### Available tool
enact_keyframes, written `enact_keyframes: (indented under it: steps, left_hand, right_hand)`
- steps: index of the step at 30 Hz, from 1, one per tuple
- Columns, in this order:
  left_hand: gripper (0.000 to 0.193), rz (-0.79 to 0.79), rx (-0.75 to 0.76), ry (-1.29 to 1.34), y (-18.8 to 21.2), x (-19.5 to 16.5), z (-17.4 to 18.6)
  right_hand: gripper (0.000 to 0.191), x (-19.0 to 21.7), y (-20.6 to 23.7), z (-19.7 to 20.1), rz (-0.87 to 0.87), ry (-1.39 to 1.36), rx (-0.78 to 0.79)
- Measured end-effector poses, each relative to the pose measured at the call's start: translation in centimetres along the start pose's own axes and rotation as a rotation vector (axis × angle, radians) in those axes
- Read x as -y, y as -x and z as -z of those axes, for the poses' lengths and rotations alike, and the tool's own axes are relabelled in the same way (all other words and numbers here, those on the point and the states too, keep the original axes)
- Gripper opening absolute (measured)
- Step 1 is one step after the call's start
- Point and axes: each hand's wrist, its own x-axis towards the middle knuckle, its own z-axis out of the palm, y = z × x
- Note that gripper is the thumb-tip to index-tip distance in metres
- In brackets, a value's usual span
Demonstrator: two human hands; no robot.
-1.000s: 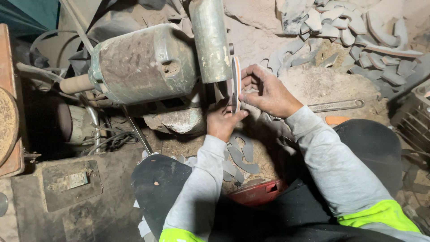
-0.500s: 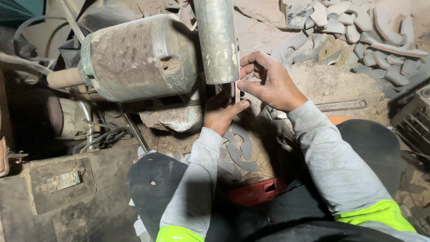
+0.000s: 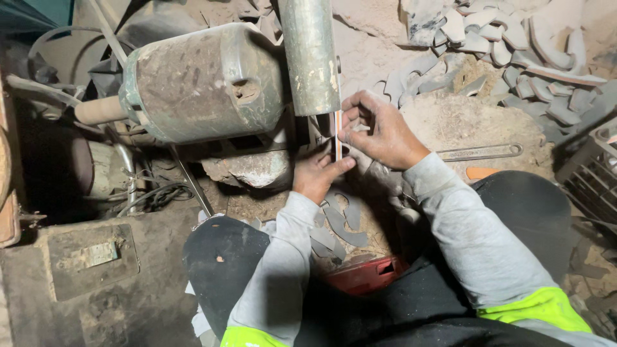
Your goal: The person sits on the floor and uses a bench grinder to smooth the edges of multiple curved shoe sole pieces. They handle each piece by hand, pressing it against the rotating wheel, then set the finished pieces aside on the floor.
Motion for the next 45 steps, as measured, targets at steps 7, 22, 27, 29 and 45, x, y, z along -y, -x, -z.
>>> enact_keyframes:
  steps: [7,22,27,29,45]
  left_hand:
    - [0.069,0.068,-0.272,-0.369,4.1,1.6,-2.3]
    - [0.068,-0.197,-0.29,-0.726,2.7,-0.7,-2.9]
    - [0.065,-0.013,-0.1,-0.094,-0.1,0.4,-1.8]
    - [0.066,-0.017,-0.063,0.037,-0.6,0.2,-1.6]
    - [0.055,-0.021,0.001,-0.076,2.9,2.4,-1.4]
  right_hand:
    - [0.047,-0.9,2.5,1.0,-0.111,0.196,0.221]
    - [0.052,0.4,2.2,3.1,-0.158,-0.133,0.13]
    - [0.034,0.0,0.5,1.0,-0.04,-0.036,0.022]
    - [0.032,0.2,-0.1,0.6,-0.033,-0.02,0.002]
    - [0.035,-0.2,2.2,-0.1,-0.034,0.125,0.092]
